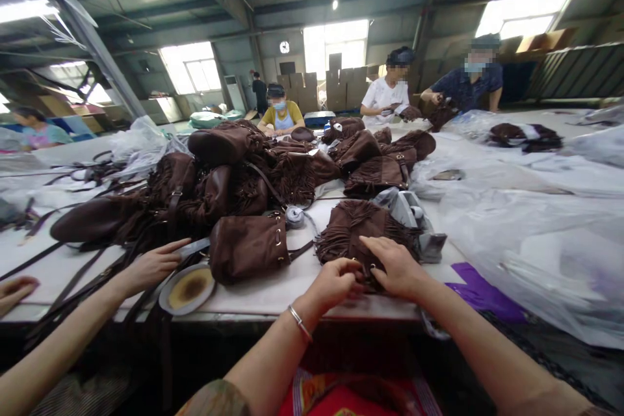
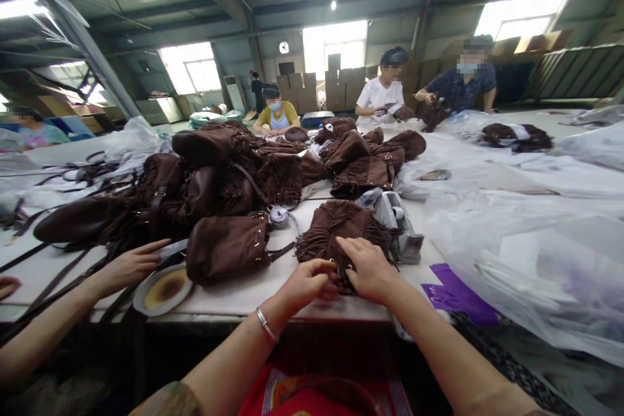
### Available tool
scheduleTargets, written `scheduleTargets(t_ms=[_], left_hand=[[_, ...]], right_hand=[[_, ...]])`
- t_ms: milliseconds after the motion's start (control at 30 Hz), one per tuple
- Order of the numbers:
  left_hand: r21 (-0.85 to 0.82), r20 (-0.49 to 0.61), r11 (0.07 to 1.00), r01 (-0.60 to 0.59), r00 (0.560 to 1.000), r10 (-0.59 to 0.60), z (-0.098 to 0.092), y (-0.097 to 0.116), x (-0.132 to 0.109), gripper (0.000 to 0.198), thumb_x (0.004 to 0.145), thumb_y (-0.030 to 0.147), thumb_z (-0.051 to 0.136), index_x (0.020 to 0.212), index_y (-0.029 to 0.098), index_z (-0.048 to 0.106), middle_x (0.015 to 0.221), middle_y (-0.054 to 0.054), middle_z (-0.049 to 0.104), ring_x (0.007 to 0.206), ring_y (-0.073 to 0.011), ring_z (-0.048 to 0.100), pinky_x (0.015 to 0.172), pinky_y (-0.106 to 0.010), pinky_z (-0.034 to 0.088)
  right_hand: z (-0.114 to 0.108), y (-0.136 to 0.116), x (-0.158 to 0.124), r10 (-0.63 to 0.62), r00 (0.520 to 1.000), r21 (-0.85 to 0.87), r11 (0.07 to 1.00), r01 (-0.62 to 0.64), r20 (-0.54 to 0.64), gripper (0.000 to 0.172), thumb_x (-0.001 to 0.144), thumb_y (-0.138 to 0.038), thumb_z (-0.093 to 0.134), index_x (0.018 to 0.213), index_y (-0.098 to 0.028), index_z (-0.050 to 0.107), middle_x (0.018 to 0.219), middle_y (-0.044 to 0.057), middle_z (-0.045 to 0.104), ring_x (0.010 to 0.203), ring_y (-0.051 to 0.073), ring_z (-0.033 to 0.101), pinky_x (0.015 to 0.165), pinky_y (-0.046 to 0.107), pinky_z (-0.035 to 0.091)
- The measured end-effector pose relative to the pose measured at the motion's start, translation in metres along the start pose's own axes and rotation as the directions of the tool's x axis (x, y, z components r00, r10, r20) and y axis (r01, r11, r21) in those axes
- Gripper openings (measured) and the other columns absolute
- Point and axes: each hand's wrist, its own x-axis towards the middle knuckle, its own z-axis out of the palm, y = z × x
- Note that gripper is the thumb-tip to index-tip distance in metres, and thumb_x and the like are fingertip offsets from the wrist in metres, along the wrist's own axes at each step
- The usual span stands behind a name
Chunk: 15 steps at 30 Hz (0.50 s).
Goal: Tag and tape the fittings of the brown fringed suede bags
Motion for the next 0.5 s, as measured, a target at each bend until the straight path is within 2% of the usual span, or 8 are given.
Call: scheduleTargets(t_ms=[67, 100, 200, 267, 367, 500], left_hand=[[-0.090, -0.038, 0.992, 0.089, 0.995, -0.092, 0.005, 0.000, 0.000, 0.031, 0.081, 0.037, 0.063, 0.103, 0.016, 0.062, 0.101, -0.010, 0.069, 0.072, -0.0174, 0.070, 0.056, -0.025, 0.053], [-0.090, -0.056, 0.989, 0.114, 0.991, -0.119, 0.008, 0.000, 0.001, 0.036, 0.082, 0.046, 0.064, 0.099, 0.015, 0.062, 0.100, -0.011, 0.069, 0.071, -0.0175, 0.070, 0.054, -0.024, 0.052], [-0.084, -0.061, 0.971, 0.222, 0.972, -0.227, 0.020, 0.000, 0.008, 0.059, 0.081, 0.070, 0.056, 0.094, 0.012, 0.062, 0.091, -0.013, 0.071, 0.064, -0.0181, 0.068, 0.048, -0.023, 0.049], [-0.134, -0.024, 0.942, 0.307, 0.949, -0.313, 0.027, 0.000, 0.014, 0.066, 0.082, 0.074, 0.050, 0.094, 0.011, 0.063, 0.088, -0.015, 0.072, 0.064, -0.0197, 0.069, 0.049, -0.025, 0.050], [-0.215, 0.012, 0.899, 0.380, 0.922, -0.387, 0.034, -0.001, 0.022, 0.051, 0.084, 0.059, 0.060, 0.092, 0.010, 0.065, 0.085, -0.013, 0.072, 0.063, -0.0190, 0.068, 0.052, -0.027, 0.053], [-0.327, 0.107, 0.843, 0.426, 0.903, -0.415, 0.031, -0.012, 0.024, 0.017, 0.079, 0.024, 0.065, 0.089, 0.010, 0.065, 0.085, -0.010, 0.072, 0.061, -0.0147, 0.067, 0.057, -0.025, 0.054]], right_hand=[[0.001, -0.001, 0.005, -0.024, 0.988, -0.084, 0.996, 0.037, 0.150, 0.073, 0.074, -0.011, 0.055, 0.146, -0.023, 0.046, 0.141, 0.012, 0.054, 0.126, 0.028, 0.049, 0.104, 0.045, 0.039], [0.002, -0.002, 0.006, -0.035, 0.979, -0.104, 0.993, 0.057, 0.199, 0.070, 0.074, -0.009, 0.054, 0.143, -0.023, 0.050, 0.136, 0.012, 0.058, 0.121, 0.027, 0.052, 0.100, 0.041, 0.041], [0.000, -0.009, 0.007, -0.027, 0.970, -0.169, 0.983, 0.069, 0.242, 0.046, 0.079, -0.007, 0.051, 0.121, -0.020, 0.067, 0.107, 0.011, 0.066, 0.098, 0.023, 0.059, 0.083, 0.032, 0.044], [-0.001, -0.012, 0.005, 0.006, 0.973, -0.223, 0.974, 0.047, 0.233, 0.030, 0.082, -0.008, 0.050, 0.101, -0.017, 0.071, 0.094, 0.010, 0.066, 0.088, 0.022, 0.059, 0.076, 0.029, 0.043], [-0.002, -0.011, -0.006, 0.028, 0.978, -0.265, 0.964, 0.028, 0.206, 0.023, 0.086, -0.009, 0.048, 0.082, -0.017, 0.069, 0.087, 0.009, 0.065, 0.086, 0.021, 0.059, 0.075, 0.029, 0.041], [-0.010, 0.012, -0.039, 0.087, 0.993, -0.346, 0.937, -0.054, 0.081, 0.024, 0.090, -0.011, 0.047, 0.079, -0.020, 0.066, 0.084, 0.008, 0.065, 0.085, 0.022, 0.059, 0.073, 0.030, 0.040]])
